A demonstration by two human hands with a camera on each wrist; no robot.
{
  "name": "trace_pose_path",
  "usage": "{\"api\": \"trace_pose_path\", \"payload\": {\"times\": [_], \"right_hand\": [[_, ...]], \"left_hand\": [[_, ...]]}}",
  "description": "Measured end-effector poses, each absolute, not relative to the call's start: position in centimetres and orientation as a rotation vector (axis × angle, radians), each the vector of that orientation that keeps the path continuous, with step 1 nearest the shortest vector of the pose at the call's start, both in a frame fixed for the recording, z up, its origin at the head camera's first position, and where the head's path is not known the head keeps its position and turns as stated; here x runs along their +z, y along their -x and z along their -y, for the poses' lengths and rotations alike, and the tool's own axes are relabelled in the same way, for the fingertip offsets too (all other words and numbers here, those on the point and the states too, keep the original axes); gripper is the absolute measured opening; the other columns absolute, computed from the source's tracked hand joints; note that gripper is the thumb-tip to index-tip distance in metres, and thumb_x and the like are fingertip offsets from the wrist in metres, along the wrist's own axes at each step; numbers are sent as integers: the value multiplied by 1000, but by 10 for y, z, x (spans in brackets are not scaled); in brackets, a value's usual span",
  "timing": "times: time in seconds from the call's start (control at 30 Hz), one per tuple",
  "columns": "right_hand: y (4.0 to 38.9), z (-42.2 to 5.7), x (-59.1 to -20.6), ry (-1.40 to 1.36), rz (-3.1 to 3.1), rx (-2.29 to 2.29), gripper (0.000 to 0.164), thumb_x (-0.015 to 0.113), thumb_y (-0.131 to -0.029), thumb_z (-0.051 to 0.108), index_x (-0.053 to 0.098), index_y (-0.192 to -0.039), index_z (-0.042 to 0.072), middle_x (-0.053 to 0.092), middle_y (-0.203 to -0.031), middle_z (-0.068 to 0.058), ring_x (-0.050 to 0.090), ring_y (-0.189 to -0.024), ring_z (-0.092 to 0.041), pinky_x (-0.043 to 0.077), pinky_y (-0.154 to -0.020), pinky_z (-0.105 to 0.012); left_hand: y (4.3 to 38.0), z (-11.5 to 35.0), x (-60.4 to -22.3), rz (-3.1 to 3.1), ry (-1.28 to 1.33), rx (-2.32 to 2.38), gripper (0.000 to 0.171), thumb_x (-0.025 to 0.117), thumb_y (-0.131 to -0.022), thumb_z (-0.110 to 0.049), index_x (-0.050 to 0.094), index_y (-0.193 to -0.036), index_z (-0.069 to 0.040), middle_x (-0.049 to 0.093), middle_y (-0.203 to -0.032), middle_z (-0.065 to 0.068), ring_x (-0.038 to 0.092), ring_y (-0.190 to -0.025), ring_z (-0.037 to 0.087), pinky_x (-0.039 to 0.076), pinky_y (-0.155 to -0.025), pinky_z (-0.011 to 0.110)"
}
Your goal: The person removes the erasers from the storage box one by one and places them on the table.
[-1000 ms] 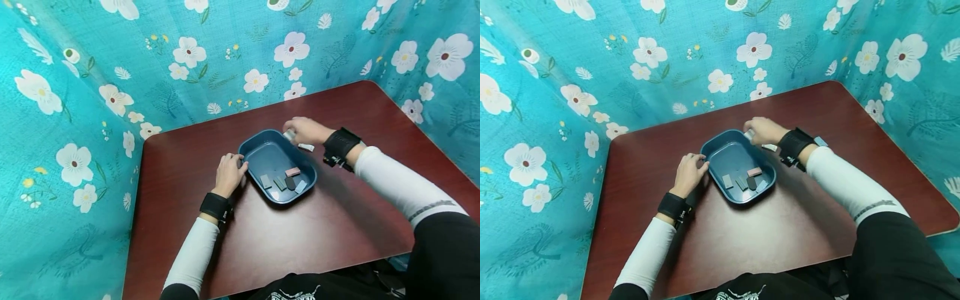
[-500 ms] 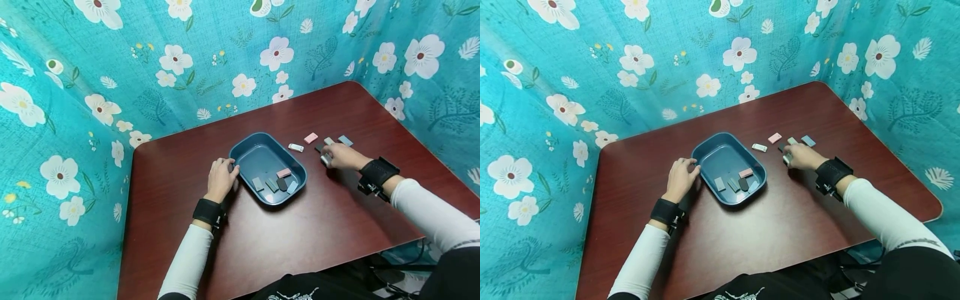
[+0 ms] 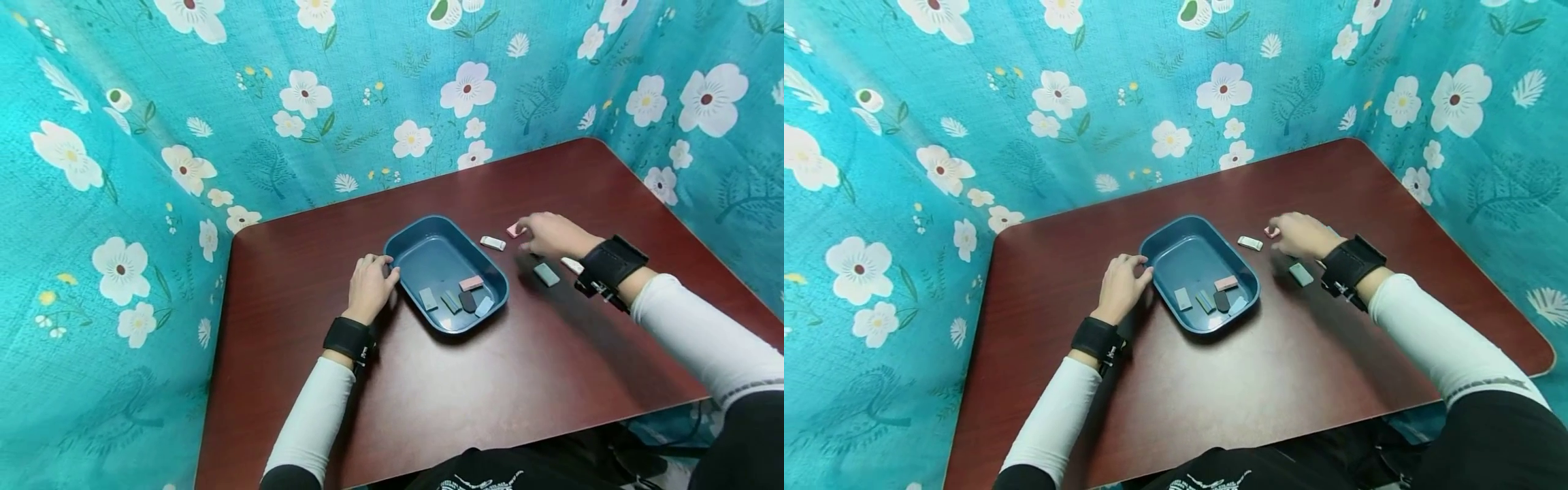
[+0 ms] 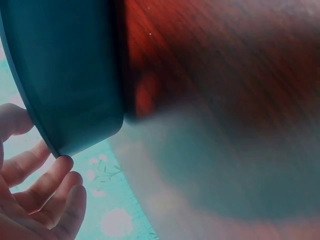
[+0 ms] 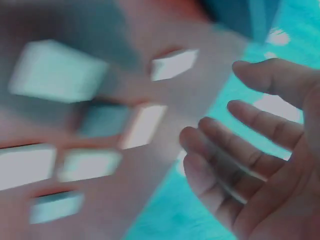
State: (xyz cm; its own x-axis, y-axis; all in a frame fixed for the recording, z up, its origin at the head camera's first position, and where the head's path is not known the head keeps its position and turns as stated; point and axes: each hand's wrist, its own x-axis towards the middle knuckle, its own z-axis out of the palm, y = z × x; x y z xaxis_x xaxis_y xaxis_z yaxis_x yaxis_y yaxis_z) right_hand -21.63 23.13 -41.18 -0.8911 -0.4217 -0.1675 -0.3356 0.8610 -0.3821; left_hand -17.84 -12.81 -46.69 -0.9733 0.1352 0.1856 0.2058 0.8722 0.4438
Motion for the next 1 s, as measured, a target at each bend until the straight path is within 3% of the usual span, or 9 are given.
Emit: {"api": "trace_pose_path", "payload": {"times": [0.2, 0.37, 0.5, 0.67, 0.8, 1.0], "right_hand": [[237, -152, -398, 952, -2709, -425, 36, 72, -86, 20, 65, -118, 7, 63, -113, -14, 61, -100, -26, 51, -85, -44], [227, -94, -412, 1295, -2507, -334, 37, 75, -83, 14, 66, -117, 4, 66, -113, -14, 62, -105, -28, 50, -91, -44], [216, -65, -428, 1377, -2408, -277, 39, 77, -80, 10, 66, -117, 4, 66, -110, -13, 63, -100, -26, 52, -88, -40], [211, -49, -445, 1394, -2381, -163, 39, 76, -79, 11, 65, -117, 4, 62, -105, -11, 62, -90, -23, 51, -80, -36], [211, -51, -451, 1377, -2392, -123, 36, 74, -81, 11, 66, -116, 4, 62, -107, -12, 63, -93, -25, 52, -81, -37], [211, -56, -451, 1467, -2386, -153, 25, 74, -81, 10, 68, -104, 3, 61, -100, -12, 63, -86, -23, 52, -76, -34]], "left_hand": [[182, 131, -465, 2906, 231, -703, 33, 61, -95, -30, 68, -121, -11, 64, -116, 11, 56, -103, 27, 51, -87, 41], [183, 128, -464, 2889, 260, -682, 33, 62, -95, -31, 69, -120, -12, 64, -115, 10, 57, -102, 27, 52, -85, 40], [181, 129, -465, 2853, 272, -635, 30, 64, -93, -31, 71, -115, -12, 66, -111, 9, 59, -101, 26, 54, -83, 40], [176, 132, -465, 2832, 251, -625, 29, 65, -93, -32, 72, -113, -12, 67, -109, 8, 60, -100, 25, 54, -81, 39], [177, 130, -464, 2833, 234, -653, 29, 65, -92, -33, 72, -112, -13, 67, -108, 8, 59, -98, 24, 54, -79, 39], [180, 127, -462, 2852, 212, -672, 27, 67, -92, -32, 72, -111, -13, 67, -108, 7, 59, -99, 23, 54, -81, 39]]}}
